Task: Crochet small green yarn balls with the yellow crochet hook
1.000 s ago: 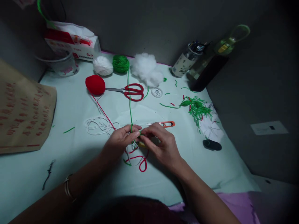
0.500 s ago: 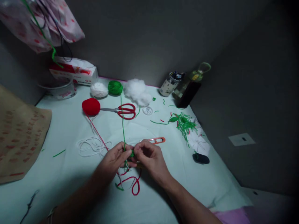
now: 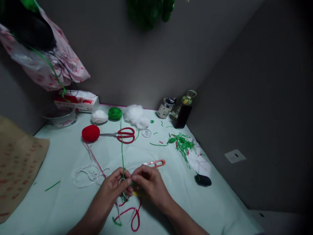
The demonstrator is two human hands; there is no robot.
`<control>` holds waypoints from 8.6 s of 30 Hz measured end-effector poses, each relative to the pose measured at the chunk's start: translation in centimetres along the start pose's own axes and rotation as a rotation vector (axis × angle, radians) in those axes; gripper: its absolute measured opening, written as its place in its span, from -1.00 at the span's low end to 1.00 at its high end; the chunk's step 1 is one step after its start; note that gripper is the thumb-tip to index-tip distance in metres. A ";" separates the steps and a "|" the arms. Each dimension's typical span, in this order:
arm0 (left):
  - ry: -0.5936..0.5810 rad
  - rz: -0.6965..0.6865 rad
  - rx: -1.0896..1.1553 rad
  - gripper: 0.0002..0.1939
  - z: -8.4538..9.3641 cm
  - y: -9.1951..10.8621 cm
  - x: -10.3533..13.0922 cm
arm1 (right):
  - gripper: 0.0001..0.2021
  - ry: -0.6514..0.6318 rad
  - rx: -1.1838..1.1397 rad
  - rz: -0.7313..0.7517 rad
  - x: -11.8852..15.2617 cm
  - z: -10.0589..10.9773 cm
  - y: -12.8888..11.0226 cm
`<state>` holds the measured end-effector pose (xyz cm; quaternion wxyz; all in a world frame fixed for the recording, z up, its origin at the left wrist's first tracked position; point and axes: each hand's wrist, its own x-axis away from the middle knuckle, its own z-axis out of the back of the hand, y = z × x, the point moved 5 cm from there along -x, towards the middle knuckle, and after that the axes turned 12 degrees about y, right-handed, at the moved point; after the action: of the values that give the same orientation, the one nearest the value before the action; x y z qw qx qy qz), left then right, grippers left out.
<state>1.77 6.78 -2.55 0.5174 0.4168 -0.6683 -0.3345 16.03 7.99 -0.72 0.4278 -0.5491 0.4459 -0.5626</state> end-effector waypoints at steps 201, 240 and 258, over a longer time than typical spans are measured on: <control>0.139 -0.222 0.111 -0.83 0.8 0.6 0.1 | -0.92 -0.038 0.279 0.416 1.3 -0.3 -1.9; 0.121 -0.125 0.213 -0.75 1.0 0.2 0.2 | -0.82 -0.046 0.276 0.512 1.6 -0.5 -2.1; 0.054 -0.023 0.234 -0.76 0.7 -0.4 0.1 | -0.92 0.078 0.312 0.498 1.6 0.2 -1.8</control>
<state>1.20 6.53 -3.07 0.4791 0.4906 -0.6840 -0.2488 16.18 6.83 1.44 0.6145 -0.3285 0.4913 -0.5226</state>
